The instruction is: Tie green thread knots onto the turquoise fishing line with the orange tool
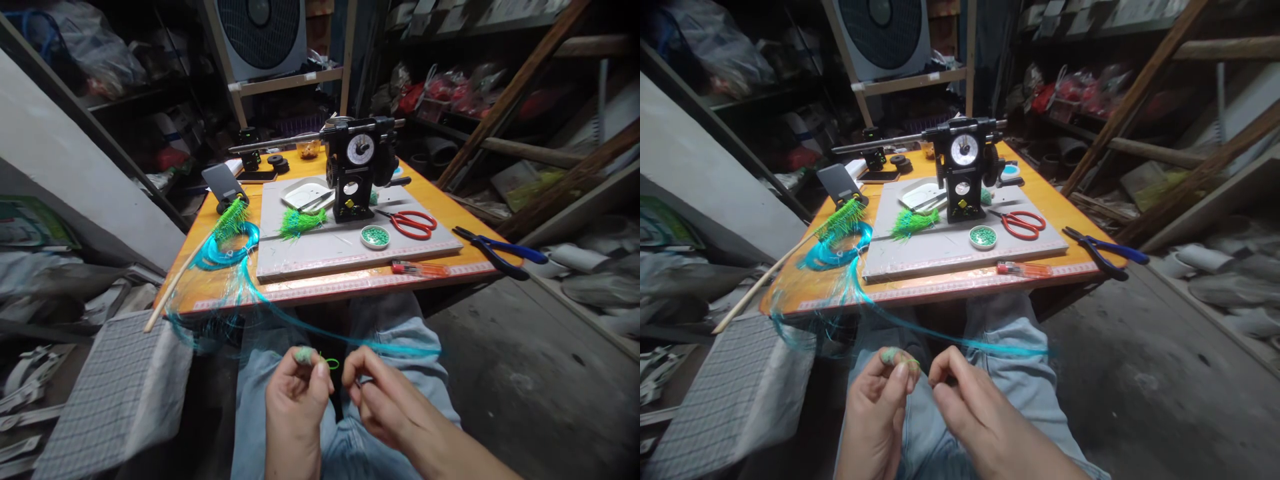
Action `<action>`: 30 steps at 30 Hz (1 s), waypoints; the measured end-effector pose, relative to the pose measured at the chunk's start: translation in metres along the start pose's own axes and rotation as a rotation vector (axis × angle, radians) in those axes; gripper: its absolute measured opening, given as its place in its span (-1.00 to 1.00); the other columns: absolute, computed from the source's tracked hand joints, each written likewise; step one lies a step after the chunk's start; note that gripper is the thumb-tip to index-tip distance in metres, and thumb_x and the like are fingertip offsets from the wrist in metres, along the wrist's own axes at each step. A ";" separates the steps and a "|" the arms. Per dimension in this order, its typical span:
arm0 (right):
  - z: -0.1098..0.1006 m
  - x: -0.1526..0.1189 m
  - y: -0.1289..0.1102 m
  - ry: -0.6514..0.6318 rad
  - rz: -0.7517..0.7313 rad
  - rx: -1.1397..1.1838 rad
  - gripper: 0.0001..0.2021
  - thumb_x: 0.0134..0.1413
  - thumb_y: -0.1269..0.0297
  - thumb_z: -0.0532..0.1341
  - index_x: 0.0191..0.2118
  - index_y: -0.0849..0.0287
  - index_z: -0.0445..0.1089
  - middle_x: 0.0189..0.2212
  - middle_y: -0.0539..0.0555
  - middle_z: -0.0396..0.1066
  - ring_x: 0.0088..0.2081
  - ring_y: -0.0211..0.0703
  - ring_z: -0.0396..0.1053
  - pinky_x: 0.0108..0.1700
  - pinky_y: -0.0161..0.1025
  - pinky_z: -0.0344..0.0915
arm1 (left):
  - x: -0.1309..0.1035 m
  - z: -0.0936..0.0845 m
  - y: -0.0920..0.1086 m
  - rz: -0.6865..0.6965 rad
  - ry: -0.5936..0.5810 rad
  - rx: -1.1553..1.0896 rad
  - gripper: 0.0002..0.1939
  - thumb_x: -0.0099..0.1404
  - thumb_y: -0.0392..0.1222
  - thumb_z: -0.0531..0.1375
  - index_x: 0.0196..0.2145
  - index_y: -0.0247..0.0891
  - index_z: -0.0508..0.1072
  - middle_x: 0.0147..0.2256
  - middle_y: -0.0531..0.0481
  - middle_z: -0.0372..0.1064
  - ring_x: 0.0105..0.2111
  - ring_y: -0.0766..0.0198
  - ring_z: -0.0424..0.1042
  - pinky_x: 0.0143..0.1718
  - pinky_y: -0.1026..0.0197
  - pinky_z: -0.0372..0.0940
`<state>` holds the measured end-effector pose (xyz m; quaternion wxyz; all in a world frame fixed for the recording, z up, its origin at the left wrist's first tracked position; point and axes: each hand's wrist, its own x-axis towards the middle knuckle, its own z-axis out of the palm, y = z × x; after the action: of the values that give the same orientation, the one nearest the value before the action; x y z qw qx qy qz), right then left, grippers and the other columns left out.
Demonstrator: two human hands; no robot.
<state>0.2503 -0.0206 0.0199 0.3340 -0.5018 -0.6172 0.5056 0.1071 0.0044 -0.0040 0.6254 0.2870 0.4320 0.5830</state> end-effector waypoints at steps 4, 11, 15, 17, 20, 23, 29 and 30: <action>-0.001 -0.002 -0.011 0.042 -0.152 -0.115 -0.70 0.38 0.17 -0.13 -0.28 0.09 0.27 -0.36 0.06 0.33 -0.33 -0.15 0.33 -0.20 -0.24 0.31 | 0.001 0.000 -0.003 0.015 0.048 0.015 -0.71 0.01 -0.09 0.43 -0.54 -0.30 0.43 -0.60 0.13 0.26 -0.56 0.42 0.26 -0.50 0.42 0.22; 0.007 0.003 -0.001 0.116 -0.247 -0.200 -0.77 0.35 0.22 -0.04 -0.23 0.05 0.34 -0.31 0.09 0.40 -0.22 -0.07 0.39 -0.15 -0.23 0.35 | 0.000 0.001 -0.008 -0.011 -0.014 0.001 -0.72 0.00 -0.09 0.43 -0.54 -0.30 0.46 -0.64 0.12 0.32 -0.61 0.44 0.29 -0.54 0.44 0.25; 0.006 0.003 0.003 0.096 -0.091 -0.107 -0.83 0.35 0.22 -0.01 -0.17 0.06 0.31 -0.25 0.08 0.38 -0.17 -0.11 0.37 -0.11 -0.23 0.34 | -0.002 0.003 -0.003 -0.046 -0.005 -0.011 -0.71 -0.01 -0.11 0.44 -0.58 -0.31 0.44 -0.66 0.14 0.28 -0.60 0.46 0.24 -0.52 0.47 0.19; 0.007 0.004 0.002 0.079 0.008 0.014 -0.83 0.34 0.19 0.01 -0.11 0.06 0.29 -0.34 0.02 0.34 -0.36 -0.21 0.35 -0.34 -0.33 0.34 | -0.003 0.004 -0.002 -0.064 -0.025 -0.020 -0.70 0.00 -0.09 0.44 -0.58 -0.31 0.43 -0.67 0.15 0.27 -0.61 0.47 0.20 -0.52 0.46 0.17; 0.011 0.005 0.006 0.072 0.064 0.307 -0.77 0.30 0.11 0.07 -0.02 0.06 0.27 -0.47 -0.07 0.25 -0.59 -0.36 0.15 -0.62 -0.44 0.13 | -0.003 0.003 -0.002 -0.086 -0.057 -0.035 -0.68 0.02 -0.07 0.43 -0.58 -0.31 0.41 -0.68 0.15 0.25 -0.62 0.47 0.18 -0.51 0.44 0.15; 0.013 0.007 0.013 0.035 0.086 0.563 -0.75 0.24 0.09 0.16 -0.07 0.10 0.32 -0.56 -0.11 0.20 -0.62 -0.37 0.14 -0.64 -0.46 0.13 | -0.002 0.001 -0.004 -0.082 -0.073 -0.028 -0.66 0.01 -0.06 0.43 -0.60 -0.29 0.37 -0.68 0.14 0.23 -0.62 0.44 0.17 -0.51 0.40 0.15; -0.007 0.006 0.007 -0.002 -0.084 0.287 -0.86 0.20 0.23 0.21 -0.21 0.14 0.46 -0.37 0.04 0.38 -0.46 -0.27 0.36 -0.43 -0.34 0.30 | -0.001 0.000 0.001 -0.013 -0.058 0.134 -0.76 0.00 -0.17 0.38 -0.60 -0.28 0.39 -0.65 0.13 0.23 -0.63 0.43 0.15 -0.57 0.39 0.10; -0.010 0.005 0.004 0.001 -0.138 0.145 -0.88 0.21 0.28 0.20 -0.21 0.14 0.48 -0.34 0.06 0.40 -0.40 -0.23 0.38 -0.37 -0.31 0.31 | -0.001 0.001 0.002 0.012 -0.031 0.193 -0.81 -0.01 -0.24 0.36 -0.59 -0.28 0.40 -0.63 0.13 0.25 -0.61 0.42 0.18 -0.56 0.38 0.13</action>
<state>0.2592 -0.0125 0.0185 0.4035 -0.4330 -0.6120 0.5246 0.1064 0.0034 -0.0014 0.5982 0.3573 0.4746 0.5379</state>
